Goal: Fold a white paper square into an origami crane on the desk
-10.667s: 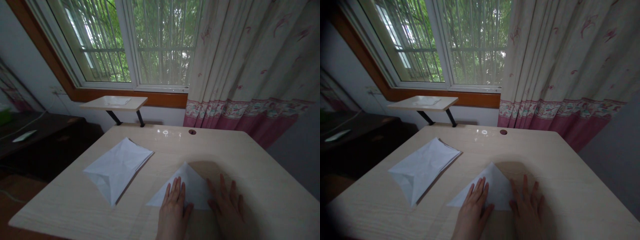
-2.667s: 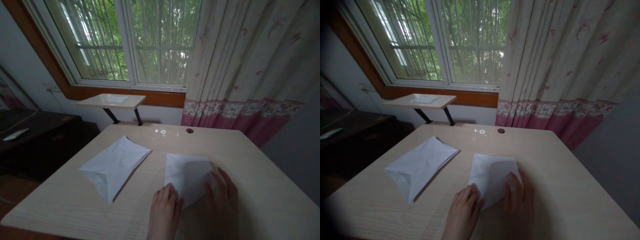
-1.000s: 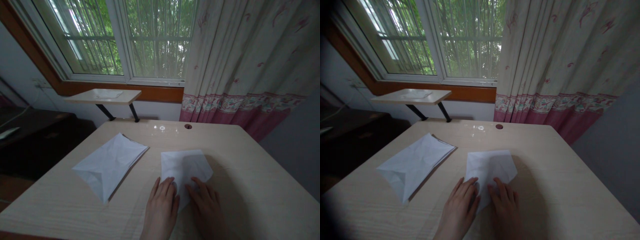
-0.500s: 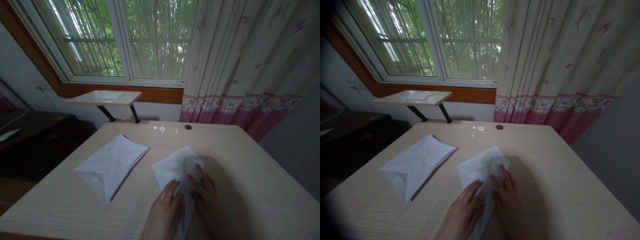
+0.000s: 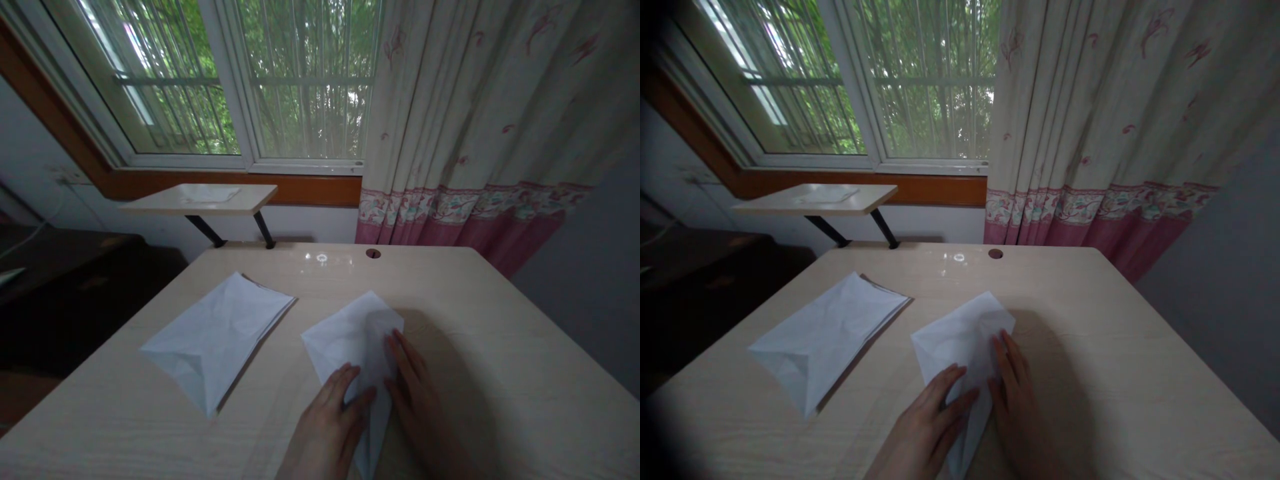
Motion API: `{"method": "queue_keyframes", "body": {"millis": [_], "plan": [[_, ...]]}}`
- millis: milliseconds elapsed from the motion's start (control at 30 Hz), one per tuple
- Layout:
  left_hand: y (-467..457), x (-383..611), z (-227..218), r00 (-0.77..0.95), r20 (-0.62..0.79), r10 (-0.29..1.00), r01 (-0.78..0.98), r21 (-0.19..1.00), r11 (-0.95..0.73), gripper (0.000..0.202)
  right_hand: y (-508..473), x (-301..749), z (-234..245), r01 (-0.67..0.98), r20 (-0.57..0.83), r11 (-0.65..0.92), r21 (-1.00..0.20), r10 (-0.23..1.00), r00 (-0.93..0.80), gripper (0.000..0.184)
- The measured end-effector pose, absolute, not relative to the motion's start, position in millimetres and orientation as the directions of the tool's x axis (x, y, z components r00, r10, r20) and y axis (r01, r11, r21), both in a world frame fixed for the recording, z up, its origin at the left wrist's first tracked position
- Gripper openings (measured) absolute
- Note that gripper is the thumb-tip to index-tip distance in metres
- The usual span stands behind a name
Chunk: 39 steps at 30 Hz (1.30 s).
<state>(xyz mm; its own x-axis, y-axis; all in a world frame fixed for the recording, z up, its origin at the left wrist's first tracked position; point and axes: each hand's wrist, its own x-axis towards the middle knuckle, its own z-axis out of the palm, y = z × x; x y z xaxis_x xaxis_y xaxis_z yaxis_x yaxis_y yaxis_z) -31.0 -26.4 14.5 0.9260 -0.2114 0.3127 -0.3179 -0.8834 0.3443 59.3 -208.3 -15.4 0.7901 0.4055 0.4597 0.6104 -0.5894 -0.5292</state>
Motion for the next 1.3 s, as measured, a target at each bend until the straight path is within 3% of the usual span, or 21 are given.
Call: {"method": "queue_keyframes", "body": {"millis": [333, 633, 867, 1067, 1300], "plan": [[-30, -33, 9, 0.922, 0.325, -0.213, -0.296, 0.234, -0.926, 0.050, -210, 58, -24, 0.561, 0.468, -0.698, -0.445, 0.352, 0.810, 0.060], [-32, -28, 10, 0.923, 0.321, -0.211, -0.277, 0.176, -0.945, 0.047, -213, 59, -29, 0.570, 0.454, -0.733, -0.372, 0.392, 0.800, 0.045], [-29, -26, 11, 0.934, 0.267, -0.236, -0.294, 0.204, -0.934, 0.050, -212, 58, -29, 0.561, 0.441, -0.758, -0.332, 0.400, 0.803, 0.043], [-29, -24, 14, 0.945, 0.233, -0.228, -0.283, 0.240, -0.928, 0.053, -211, 59, -30, 0.550, 0.448, -0.752, -0.363, 0.377, 0.811, 0.042], [-30, -17, 15, 0.964, 0.188, -0.189, -0.234, 0.253, -0.939, 0.055, -219, 63, -28, 0.541, 0.436, -0.691, -0.479, 0.348, 0.830, 0.038]]}}
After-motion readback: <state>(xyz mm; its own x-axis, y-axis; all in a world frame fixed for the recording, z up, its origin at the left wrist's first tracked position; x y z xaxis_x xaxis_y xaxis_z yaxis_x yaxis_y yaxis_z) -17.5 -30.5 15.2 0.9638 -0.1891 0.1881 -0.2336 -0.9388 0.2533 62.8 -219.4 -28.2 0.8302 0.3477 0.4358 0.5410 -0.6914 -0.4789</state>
